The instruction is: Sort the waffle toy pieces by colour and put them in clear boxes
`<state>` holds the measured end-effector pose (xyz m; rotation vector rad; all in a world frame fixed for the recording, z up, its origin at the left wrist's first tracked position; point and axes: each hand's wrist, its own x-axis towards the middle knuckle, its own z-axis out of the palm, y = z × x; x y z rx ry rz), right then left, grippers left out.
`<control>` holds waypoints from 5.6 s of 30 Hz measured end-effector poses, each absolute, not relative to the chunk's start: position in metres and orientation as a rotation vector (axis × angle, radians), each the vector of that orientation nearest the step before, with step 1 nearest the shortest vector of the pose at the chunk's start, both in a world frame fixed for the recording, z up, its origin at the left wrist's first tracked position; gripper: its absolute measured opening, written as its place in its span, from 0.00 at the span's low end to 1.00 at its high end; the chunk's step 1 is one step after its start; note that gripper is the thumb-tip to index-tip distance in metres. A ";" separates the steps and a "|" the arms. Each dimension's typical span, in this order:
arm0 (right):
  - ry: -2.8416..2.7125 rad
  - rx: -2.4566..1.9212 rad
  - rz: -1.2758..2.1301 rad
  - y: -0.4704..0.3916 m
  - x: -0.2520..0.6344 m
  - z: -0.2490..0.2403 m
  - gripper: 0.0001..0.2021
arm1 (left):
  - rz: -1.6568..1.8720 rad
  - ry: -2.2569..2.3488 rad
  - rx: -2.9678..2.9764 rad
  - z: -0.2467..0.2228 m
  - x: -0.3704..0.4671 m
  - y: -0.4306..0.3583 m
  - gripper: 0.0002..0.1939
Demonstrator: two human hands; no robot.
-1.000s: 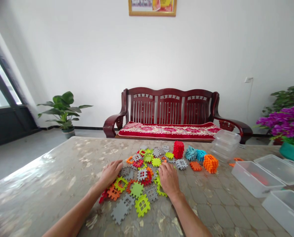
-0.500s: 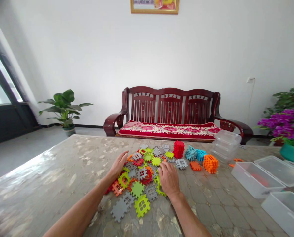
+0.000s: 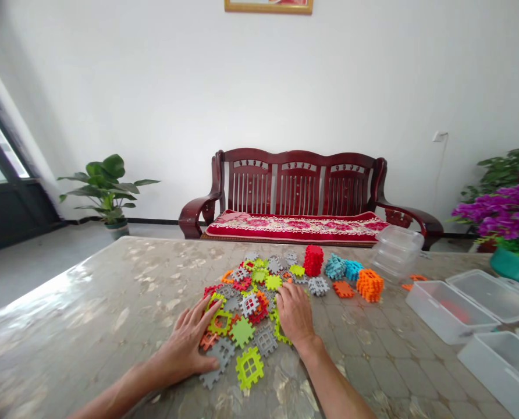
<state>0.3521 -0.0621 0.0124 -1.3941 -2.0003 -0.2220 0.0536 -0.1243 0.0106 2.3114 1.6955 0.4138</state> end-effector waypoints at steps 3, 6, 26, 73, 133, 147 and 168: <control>-2.018 -1.400 -0.231 -0.063 0.352 0.013 0.12 | 0.416 1.741 2.316 0.016 0.060 -0.115 0.57; -2.022 -1.406 -0.250 -0.063 0.352 0.012 0.12 | 0.436 1.789 2.343 0.021 0.062 -0.103 0.50; -2.076 -1.258 -0.121 -0.066 0.356 0.009 0.15 | 0.683 2.094 2.200 0.045 0.096 -0.101 0.40; -2.300 -1.280 -0.068 -0.039 0.352 0.061 0.32 | 0.734 2.323 1.772 0.033 0.047 -0.064 0.22; -1.192 -2.212 -0.325 -0.035 0.560 0.067 0.30 | 0.520 2.354 1.875 0.021 0.036 -0.053 0.23; -1.781 -1.321 -0.136 -0.044 0.421 0.033 0.13 | 0.631 2.383 1.828 0.028 0.046 -0.060 0.18; -2.459 -1.551 0.122 0.034 0.202 0.071 0.17 | 0.854 2.265 1.756 0.021 0.045 -0.057 0.17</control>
